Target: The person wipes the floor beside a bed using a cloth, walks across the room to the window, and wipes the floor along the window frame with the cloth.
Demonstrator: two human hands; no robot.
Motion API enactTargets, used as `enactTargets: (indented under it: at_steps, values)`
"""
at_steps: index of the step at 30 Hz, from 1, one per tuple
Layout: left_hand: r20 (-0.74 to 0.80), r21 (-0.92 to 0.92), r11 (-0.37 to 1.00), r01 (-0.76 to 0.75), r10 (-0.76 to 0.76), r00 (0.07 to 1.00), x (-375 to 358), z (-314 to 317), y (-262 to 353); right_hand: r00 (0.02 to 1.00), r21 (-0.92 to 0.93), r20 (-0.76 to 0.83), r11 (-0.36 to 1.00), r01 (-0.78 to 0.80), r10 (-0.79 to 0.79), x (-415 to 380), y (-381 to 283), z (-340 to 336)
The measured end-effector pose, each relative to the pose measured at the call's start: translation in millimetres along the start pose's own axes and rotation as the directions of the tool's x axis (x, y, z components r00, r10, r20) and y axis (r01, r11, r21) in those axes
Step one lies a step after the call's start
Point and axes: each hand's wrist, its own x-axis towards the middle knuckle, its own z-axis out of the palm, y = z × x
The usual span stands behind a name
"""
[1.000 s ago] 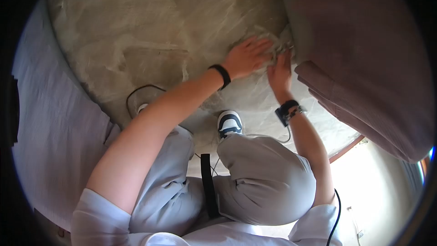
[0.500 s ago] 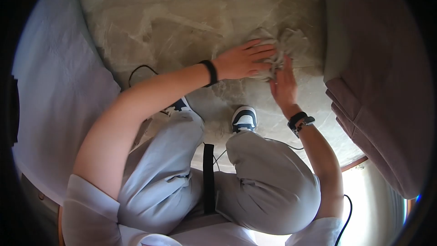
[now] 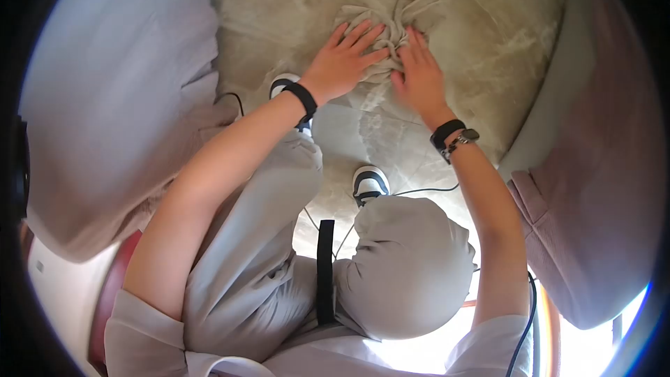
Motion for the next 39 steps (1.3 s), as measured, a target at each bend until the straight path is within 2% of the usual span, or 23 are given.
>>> enactTargets:
  at_steps: [3, 6, 9, 10, 13, 16, 19, 23, 28, 31, 34, 37, 39]
  values:
    - [0.030, 0.012, 0.982, 0.187, -0.188, 0.982, -53, -14, -14, 0.996, -0.016, 0.036, 0.996, 0.085, -0.084, 31, -50, 18]
    - [0.054, 0.047, 0.925, 0.378, -0.380, 0.923, -106, -25, -33, 0.967, 0.016, 0.099, 0.972, 0.235, -0.236, 61, -97, 45]
    - [0.030, 0.040, 0.864, 0.502, -0.503, 0.864, -158, -32, -57, 0.918, 0.097, 0.150, 0.929, 0.356, -0.367, 81, -144, 69]
    - [0.007, 0.087, 0.851, 0.518, -0.520, 0.854, -169, -34, -62, 0.903, 0.097, 0.179, 0.920, 0.379, -0.391, 89, -157, 73]
    - [-0.007, 0.093, 0.790, 0.606, -0.608, 0.794, -177, -34, -61, 0.867, 0.086, 0.241, 0.900, 0.428, -0.436, 104, -167, 80]
    - [0.029, -0.004, 0.793, 0.610, -0.609, 0.792, -165, -32, -65, 0.862, 0.073, 0.240, 0.893, 0.443, -0.447, 112, -162, 80]
    - [0.069, -0.015, 0.795, 0.607, -0.605, 0.794, -149, -28, -73, 0.875, 0.093, 0.227, 0.904, 0.417, -0.427, 118, -154, 76]
    - [-0.018, 0.123, 0.802, 0.585, -0.587, 0.809, -155, -19, -95, 0.875, 0.125, 0.227, 0.904, 0.409, -0.427, 139, -167, 92]
    - [-0.084, 0.014, 0.728, 0.685, -0.682, 0.727, -158, -11, -135, 0.850, 0.106, 0.199, 0.873, 0.477, -0.488, 191, -187, 116]
    - [-0.187, -0.049, 0.702, 0.711, -0.706, 0.684, -183, -14, -156, 0.838, 0.085, 0.174, 0.856, 0.510, -0.517, 203, -215, 135]
    - [-0.042, -0.107, 0.574, 0.812, -0.819, 0.573, -231, -19, -150, 0.821, 0.096, 0.178, 0.840, 0.535, -0.543, 191, -253, 166]
    - [-0.014, -0.147, 0.547, 0.824, -0.834, 0.552, -279, -32, -164, 0.797, 0.139, 0.227, 0.828, 0.543, -0.560, 193, -301, 190]
    - [-0.015, -0.103, 0.554, 0.826, -0.831, 0.555, -298, -35, -167, 0.777, 0.147, 0.241, 0.813, 0.563, -0.582, 197, -323, 200]
